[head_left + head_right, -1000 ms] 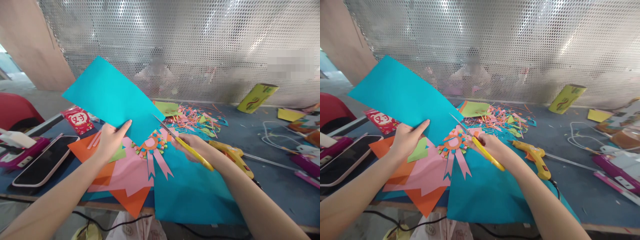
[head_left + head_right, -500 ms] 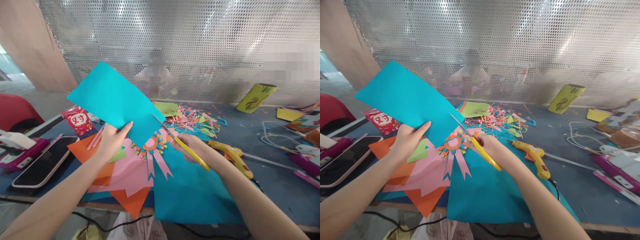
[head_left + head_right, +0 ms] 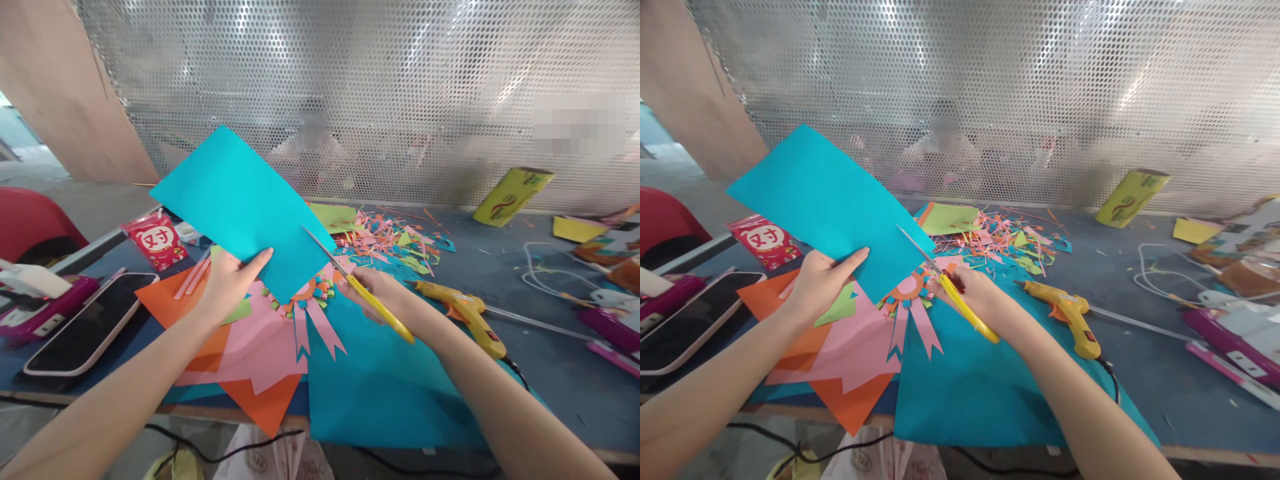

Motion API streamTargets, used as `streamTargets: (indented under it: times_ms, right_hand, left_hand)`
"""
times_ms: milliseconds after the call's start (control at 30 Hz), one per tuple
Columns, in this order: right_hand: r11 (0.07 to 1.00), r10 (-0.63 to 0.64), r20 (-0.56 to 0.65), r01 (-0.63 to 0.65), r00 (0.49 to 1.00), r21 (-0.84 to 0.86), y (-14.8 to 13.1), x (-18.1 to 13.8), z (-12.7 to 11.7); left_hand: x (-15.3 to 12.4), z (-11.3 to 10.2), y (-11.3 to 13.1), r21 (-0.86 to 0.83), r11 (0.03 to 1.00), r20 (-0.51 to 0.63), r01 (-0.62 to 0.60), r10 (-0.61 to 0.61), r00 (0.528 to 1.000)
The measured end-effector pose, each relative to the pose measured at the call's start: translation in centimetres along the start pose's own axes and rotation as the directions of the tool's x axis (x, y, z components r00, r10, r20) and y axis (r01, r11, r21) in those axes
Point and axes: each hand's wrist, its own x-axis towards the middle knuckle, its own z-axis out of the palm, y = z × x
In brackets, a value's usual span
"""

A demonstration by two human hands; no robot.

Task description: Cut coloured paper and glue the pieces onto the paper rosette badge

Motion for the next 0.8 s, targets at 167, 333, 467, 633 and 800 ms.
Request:
streamTargets:
  times_ms: [167, 333, 467, 633, 800]
  right_hand:
    - [1.0, 0.029, 0.008, -0.029, 1.0, -0.001, 0.0, -0.1, 0.3]
    - [0.999, 0.051, -0.016, -0.051, 0.999, 0.001, 0.1, 0.1, 0.6]
    - [0.999, 0.01, -0.014, -0.009, 1.0, 0.044, 0.3, 0.1, 0.8]
    - [0.998, -0.017, -0.014, 0.018, 1.0, 0.06, 0.5, 0.0, 0.9]
    - [0.998, -0.021, -0.055, 0.024, 0.998, 0.056, 0.4, 0.0, 1.1]
  left_hand:
    - [-0.2, 0.0, 0.5, -0.047, 0.998, 0.105, 0.042, -0.037, 0.994]
    - [-0.2, 0.0, 0.5, -0.029, 0.999, 0.091, 0.02, -0.018, 0.996]
    - [-0.2, 0.1, 0.4, -0.058, 0.997, 0.131, 0.047, -0.039, 0.991]
    - [-0.3, 0.1, 0.3, -0.086, 0.996, 0.167, 0.004, 0.011, 0.986]
    - [-0.2, 0.0, 0.2, -0.055, 0.998, 0.173, 0.02, -0.01, 0.985]
